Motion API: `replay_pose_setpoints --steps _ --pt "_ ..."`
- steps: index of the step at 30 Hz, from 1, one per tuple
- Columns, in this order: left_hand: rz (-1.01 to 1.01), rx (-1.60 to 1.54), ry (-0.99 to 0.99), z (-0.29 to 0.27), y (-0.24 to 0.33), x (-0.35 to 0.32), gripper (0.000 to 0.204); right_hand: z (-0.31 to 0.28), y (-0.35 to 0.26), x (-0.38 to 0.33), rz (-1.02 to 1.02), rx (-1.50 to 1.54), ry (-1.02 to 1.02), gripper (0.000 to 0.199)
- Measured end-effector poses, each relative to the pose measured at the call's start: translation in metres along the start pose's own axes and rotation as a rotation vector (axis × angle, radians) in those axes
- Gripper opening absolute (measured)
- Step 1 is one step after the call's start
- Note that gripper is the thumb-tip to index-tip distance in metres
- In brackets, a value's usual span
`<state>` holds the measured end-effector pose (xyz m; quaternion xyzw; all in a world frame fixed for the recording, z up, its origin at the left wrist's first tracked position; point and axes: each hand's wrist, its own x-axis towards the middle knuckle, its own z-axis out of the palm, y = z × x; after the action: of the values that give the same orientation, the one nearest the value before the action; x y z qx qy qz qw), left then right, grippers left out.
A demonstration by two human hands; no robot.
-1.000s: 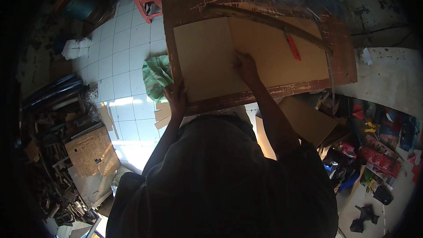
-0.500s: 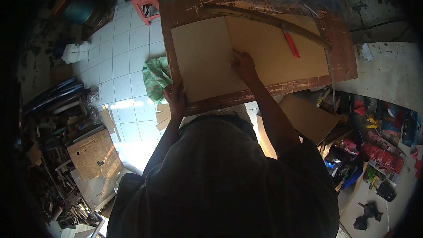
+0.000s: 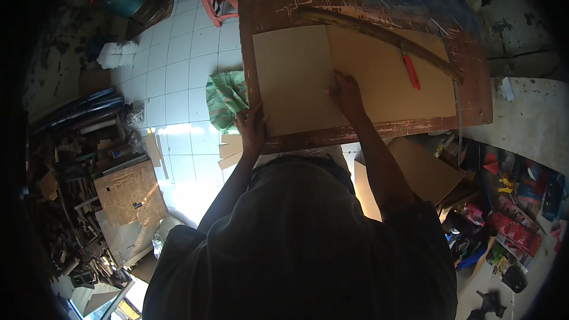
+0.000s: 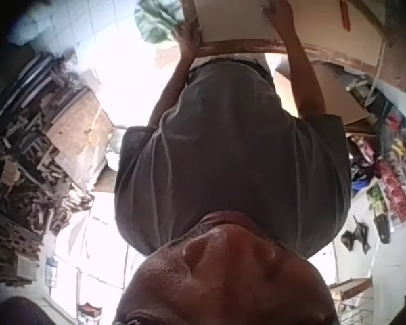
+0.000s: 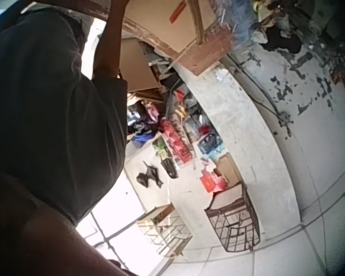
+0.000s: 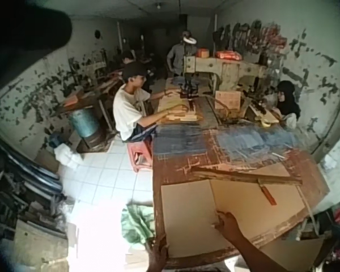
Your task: The person aligns cardboard sheets on a workbench, cuts them into pieces using a utility knife along a wooden straightedge, and stacks the cut cardboard pieces together.
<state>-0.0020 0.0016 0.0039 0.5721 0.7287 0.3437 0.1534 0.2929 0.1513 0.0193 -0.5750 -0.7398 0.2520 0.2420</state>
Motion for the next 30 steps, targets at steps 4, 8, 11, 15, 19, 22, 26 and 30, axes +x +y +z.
replay_pose_setpoints --steps 4,8,11,15,19,22,26,30 --pt "-0.008 -0.027 0.013 0.0 0.003 0.001 0.051 -0.004 -0.004 0.0 0.018 0.006 -0.029 0.066" --pt "-0.002 -0.012 0.036 0.001 0.0 0.005 0.05 -0.008 -0.008 0.003 0.031 -0.007 -0.069 0.068" --pt "-0.02 0.01 0.072 0.002 0.003 0.015 0.051 -0.006 -0.005 0.003 -0.005 0.009 -0.04 0.069" --pt "-0.09 0.025 0.087 0.004 0.014 0.025 0.059 -0.007 -0.01 0.006 0.08 0.035 -0.094 0.071" --pt "-0.101 0.036 0.013 0.004 0.016 0.029 0.068 -0.006 -0.007 0.006 0.031 0.054 -0.036 0.077" --pt "-0.141 0.012 -0.005 0.005 0.017 0.029 0.07 -0.01 -0.012 0.005 0.063 0.053 -0.079 0.079" --pt "-0.184 -0.065 -0.008 0.007 0.011 0.03 0.067 -0.013 -0.013 0.006 0.05 -0.007 -0.104 0.079" --pt "-0.203 -0.14 -0.027 0.009 0.006 0.03 0.064 -0.014 -0.017 0.006 0.109 0.038 -0.131 0.08"
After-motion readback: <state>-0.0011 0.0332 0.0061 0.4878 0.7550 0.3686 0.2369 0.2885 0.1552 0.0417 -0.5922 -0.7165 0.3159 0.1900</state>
